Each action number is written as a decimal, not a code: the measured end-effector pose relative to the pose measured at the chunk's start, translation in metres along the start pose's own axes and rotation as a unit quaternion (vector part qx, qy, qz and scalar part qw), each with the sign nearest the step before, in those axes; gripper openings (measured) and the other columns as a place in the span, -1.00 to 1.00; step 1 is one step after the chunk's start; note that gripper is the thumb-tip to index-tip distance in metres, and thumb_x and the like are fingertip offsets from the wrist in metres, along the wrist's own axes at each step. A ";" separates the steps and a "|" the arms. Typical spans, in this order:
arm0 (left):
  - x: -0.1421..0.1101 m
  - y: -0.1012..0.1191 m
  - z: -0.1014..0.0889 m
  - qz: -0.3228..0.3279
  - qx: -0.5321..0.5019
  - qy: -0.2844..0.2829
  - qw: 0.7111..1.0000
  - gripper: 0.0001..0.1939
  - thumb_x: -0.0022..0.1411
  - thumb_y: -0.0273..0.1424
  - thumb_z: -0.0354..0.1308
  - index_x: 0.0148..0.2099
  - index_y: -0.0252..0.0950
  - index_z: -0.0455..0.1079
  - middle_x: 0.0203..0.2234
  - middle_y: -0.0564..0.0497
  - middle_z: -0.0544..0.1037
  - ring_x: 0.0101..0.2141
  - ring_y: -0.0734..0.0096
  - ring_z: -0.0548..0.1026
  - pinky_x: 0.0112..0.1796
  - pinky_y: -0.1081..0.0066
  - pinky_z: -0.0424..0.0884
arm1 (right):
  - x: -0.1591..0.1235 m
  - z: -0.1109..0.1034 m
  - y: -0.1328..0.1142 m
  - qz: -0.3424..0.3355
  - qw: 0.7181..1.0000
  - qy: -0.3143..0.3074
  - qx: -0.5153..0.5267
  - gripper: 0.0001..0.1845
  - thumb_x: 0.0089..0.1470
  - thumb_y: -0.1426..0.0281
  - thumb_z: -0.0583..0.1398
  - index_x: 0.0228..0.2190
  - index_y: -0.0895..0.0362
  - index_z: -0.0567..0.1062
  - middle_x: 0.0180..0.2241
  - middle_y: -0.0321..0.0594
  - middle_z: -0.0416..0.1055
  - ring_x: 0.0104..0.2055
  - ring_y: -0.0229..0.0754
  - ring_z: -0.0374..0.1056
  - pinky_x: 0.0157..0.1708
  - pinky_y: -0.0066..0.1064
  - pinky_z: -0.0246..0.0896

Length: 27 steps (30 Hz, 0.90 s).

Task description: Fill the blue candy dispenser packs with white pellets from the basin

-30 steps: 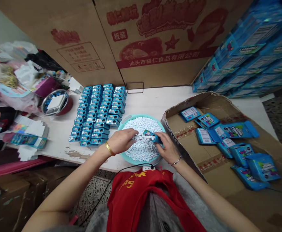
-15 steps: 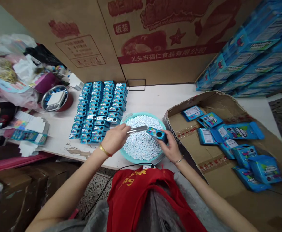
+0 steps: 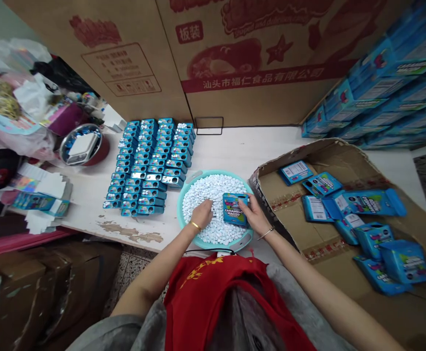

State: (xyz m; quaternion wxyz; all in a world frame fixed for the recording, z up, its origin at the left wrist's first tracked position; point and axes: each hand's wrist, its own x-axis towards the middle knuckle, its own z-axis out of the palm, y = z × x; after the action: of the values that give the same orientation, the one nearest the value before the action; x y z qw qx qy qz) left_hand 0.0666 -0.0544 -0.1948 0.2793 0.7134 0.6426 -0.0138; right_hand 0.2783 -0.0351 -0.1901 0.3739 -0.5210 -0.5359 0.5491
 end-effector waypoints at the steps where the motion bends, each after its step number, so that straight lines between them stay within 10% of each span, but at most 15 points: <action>1: 0.001 -0.001 0.000 0.004 -0.004 -0.001 1.000 -0.68 0.18 -0.58 -0.01 0.00 -0.31 0.26 -0.05 -0.16 0.42 -0.03 0.21 0.40 -0.03 0.28 0.33 | -0.001 0.001 -0.002 0.021 0.999 -0.020 0.025 -0.55 0.08 -0.03 0.11 -0.12 0.00 0.30 -0.26 -0.29 0.47 -0.23 -0.12 0.43 -0.22 -0.19 0.43; 5: -0.011 -0.013 -0.011 0.038 -0.044 0.006 0.998 -0.71 0.23 -0.49 0.00 0.01 -0.30 0.26 -0.12 -0.11 0.45 -0.11 0.26 0.43 -0.06 0.30 0.34 | -0.012 -0.003 -0.009 0.057 0.993 -0.035 0.098 -0.53 0.04 -0.01 0.16 -0.11 0.00 0.29 -0.16 -0.26 0.43 -0.14 -0.12 0.40 -0.12 -0.19 0.39; 13: -0.044 -0.019 -0.073 0.174 -0.075 0.056 0.980 -0.72 0.32 -0.32 0.00 0.03 -0.32 0.27 -0.27 -0.06 0.44 -0.28 0.37 0.42 -0.21 0.38 0.35 | -0.039 -0.026 -0.020 -0.091 0.993 0.062 -0.053 -0.57 0.06 0.18 0.22 -0.06 0.06 0.33 -0.11 -0.17 0.39 -0.06 -0.10 0.34 0.02 -0.20 0.25; 27: -0.053 0.060 -0.167 0.210 0.185 -0.052 0.959 -0.75 0.30 -0.42 0.01 0.01 -0.33 0.27 -0.17 -0.10 0.49 -0.16 0.27 0.48 -0.19 0.34 0.40 | -0.030 -0.006 -0.027 -0.268 0.940 0.013 -0.209 -0.58 0.13 0.44 0.10 0.05 0.05 0.30 -0.03 -0.08 0.40 0.04 -0.01 0.32 0.04 -0.07 0.28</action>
State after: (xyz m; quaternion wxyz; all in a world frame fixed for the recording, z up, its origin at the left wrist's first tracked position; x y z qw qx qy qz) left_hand 0.0563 -0.0343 -0.0110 0.1720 0.8699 0.4490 -0.1104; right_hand 0.2850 -0.0588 -0.1583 0.3971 -0.4314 -0.7535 0.2973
